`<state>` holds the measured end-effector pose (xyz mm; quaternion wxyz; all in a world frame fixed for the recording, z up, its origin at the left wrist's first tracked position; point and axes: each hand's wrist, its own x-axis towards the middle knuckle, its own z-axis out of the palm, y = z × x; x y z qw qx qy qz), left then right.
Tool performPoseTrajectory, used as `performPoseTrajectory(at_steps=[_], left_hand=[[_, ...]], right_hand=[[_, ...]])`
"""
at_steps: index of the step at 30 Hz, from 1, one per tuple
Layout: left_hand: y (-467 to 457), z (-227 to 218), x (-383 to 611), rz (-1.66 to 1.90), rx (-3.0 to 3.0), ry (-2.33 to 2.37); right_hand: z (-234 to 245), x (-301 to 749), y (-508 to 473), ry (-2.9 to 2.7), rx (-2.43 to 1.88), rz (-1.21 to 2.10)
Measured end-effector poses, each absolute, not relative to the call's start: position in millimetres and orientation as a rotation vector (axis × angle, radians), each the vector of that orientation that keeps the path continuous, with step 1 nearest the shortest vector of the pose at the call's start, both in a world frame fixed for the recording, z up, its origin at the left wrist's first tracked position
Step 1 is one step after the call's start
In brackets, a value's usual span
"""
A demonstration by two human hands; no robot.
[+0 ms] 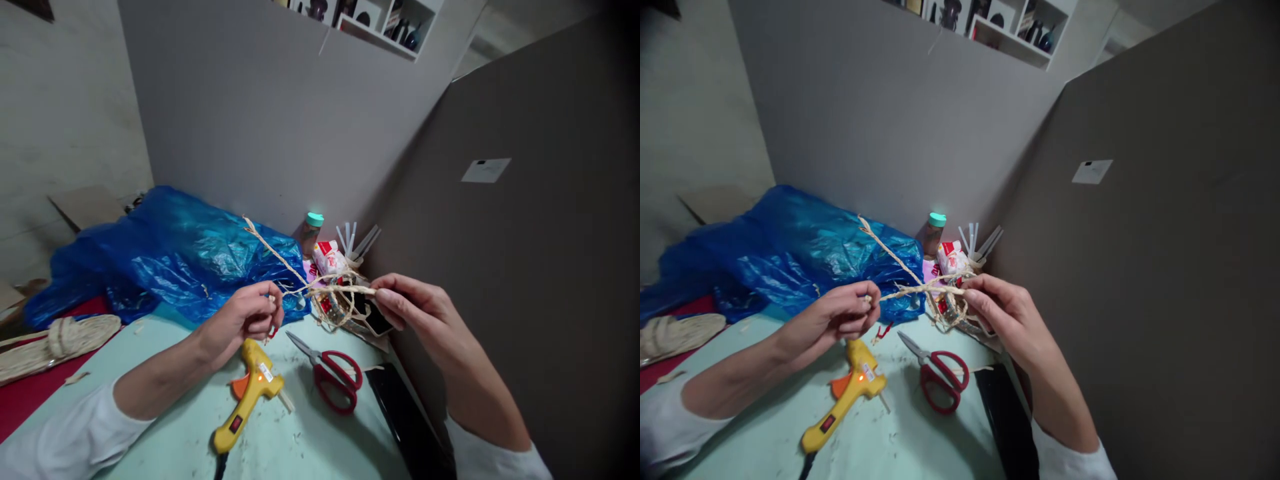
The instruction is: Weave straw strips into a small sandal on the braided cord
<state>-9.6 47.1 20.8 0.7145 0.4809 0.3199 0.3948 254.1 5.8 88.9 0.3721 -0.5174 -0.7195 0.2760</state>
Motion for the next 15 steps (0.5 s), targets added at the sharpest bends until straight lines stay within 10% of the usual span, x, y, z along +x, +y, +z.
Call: performPoseTrajectory(at_steps=[15], left_hand=[[25.3, 47.2, -14.8, 0.858, 1.487, 0.76]], right_hand=[[73.3, 213.3, -2.9, -2.223, -1.174, 0.554]])
